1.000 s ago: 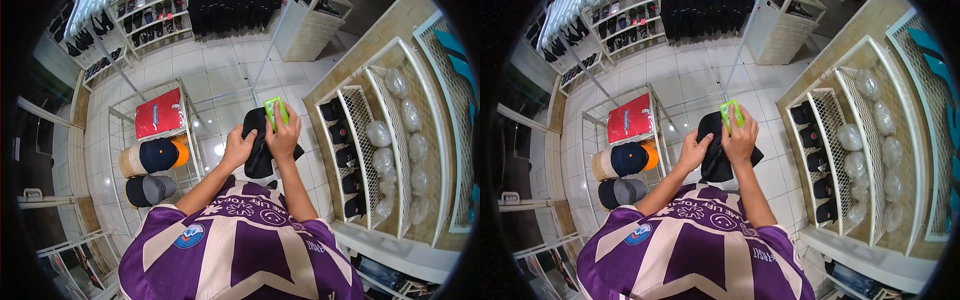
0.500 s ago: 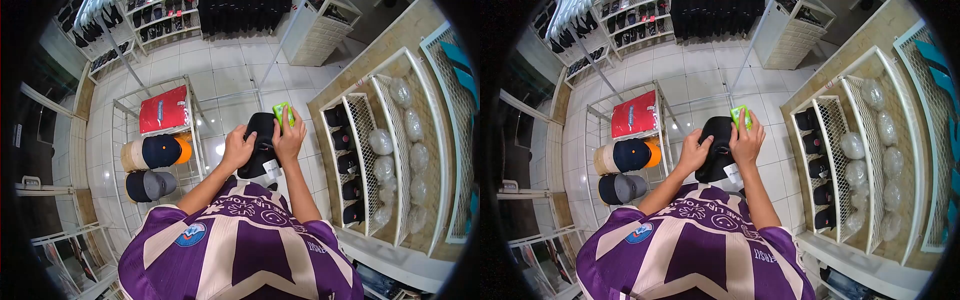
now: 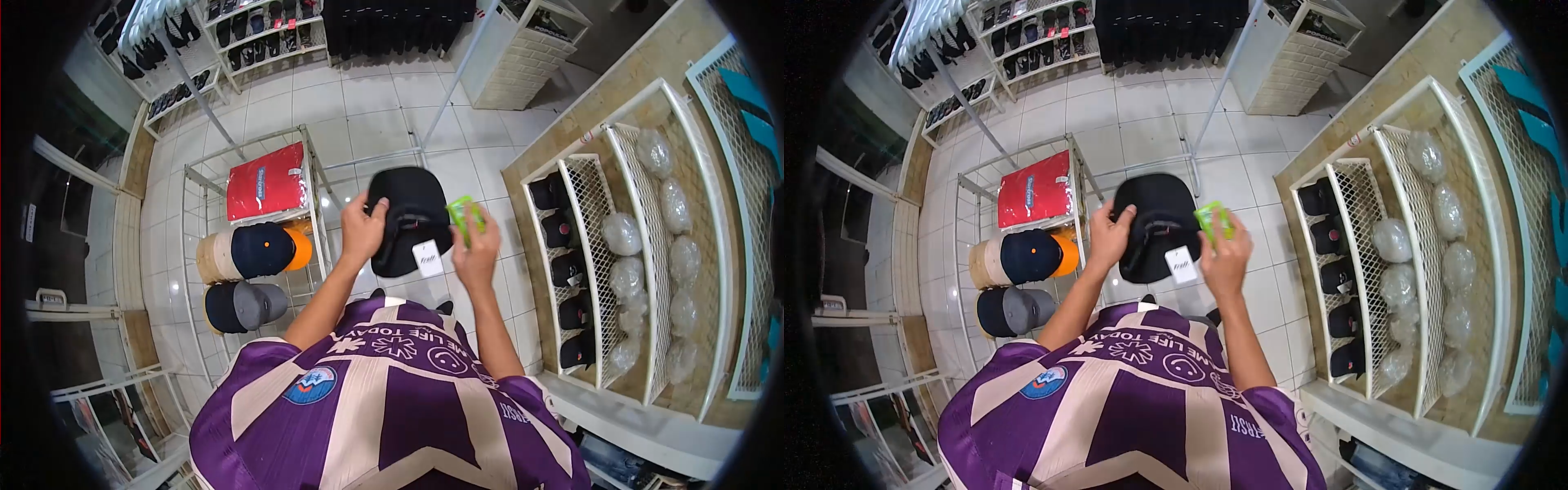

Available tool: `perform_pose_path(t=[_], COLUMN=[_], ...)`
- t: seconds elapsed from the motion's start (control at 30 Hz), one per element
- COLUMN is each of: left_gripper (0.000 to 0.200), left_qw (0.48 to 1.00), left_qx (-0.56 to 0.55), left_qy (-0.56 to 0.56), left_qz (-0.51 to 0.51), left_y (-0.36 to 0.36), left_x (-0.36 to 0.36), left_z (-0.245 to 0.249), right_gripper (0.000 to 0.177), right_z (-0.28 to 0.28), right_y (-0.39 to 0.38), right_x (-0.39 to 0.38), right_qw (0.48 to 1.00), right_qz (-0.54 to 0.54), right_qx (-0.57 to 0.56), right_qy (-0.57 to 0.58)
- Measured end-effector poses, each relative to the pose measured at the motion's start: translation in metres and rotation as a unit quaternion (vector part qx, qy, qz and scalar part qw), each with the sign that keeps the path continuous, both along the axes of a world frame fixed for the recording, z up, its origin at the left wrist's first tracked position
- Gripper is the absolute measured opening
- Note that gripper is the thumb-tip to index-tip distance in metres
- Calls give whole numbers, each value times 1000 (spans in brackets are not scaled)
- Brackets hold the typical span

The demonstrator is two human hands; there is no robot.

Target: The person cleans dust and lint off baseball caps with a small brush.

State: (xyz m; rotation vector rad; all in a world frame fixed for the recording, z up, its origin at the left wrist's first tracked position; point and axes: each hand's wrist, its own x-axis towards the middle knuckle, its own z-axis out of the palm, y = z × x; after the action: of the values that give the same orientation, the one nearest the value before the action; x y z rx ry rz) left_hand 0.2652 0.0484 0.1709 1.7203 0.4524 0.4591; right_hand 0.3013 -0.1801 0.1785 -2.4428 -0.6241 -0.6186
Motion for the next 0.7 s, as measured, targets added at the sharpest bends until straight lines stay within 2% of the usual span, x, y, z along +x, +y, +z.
perform_pose_path(t=[0.07,0.1,0.17,0.2,0.23,0.27,0.3,0.33,0.47,0.53,0.6,0.67,0.7], left_gripper=[27,28,25,24,24,24,23,23,24,26,27,29,44], left_qw=[993,955,891,850,851,824,794,793,797,743,741,764,822], left_qx=[-44,-280,-448,-524,-523,-566,-608,-609,-600,-664,-666,-630,-542], left_qy=[-71,-81,-56,-44,-43,-33,-24,-22,-2,33,28,87,91], left_qz=[89,60,40,23,19,9,0,-4,-71,-79,-85,-111,-148], left_y=[10,15,23,24,23,21,16,12,-4,-9,-10,-4,1], left_x=[8,8,7,9,12,15,17,16,11,9,8,5,5], left_z=[-17,-11,-8,-9,-16,-29,-27,-26,-25,-19,-15,-21,-26], right_gripper=[51,51,43,43,41,40,38,36,48,49,47,46,46], right_z=[12,22,40,40,39,38,46,43,43,44,47,47,48], right_y=[-17,-22,-30,-33,-35,-37,-28,-26,-1,3,2,-5,-8], right_x=[5,7,7,9,11,11,8,9,10,15,20,29,33], right_qw=[991,991,940,939,918,889,878,842,851,867,856,821,834], right_qz=[-33,-31,-70,-71,-51,-31,-3,16,12,7,2,42,31], right_qx=[128,131,334,334,384,431,451,502,485,443,451,475,451], right_qy=[8,9,25,23,88,153,160,198,202,227,253,314,315])
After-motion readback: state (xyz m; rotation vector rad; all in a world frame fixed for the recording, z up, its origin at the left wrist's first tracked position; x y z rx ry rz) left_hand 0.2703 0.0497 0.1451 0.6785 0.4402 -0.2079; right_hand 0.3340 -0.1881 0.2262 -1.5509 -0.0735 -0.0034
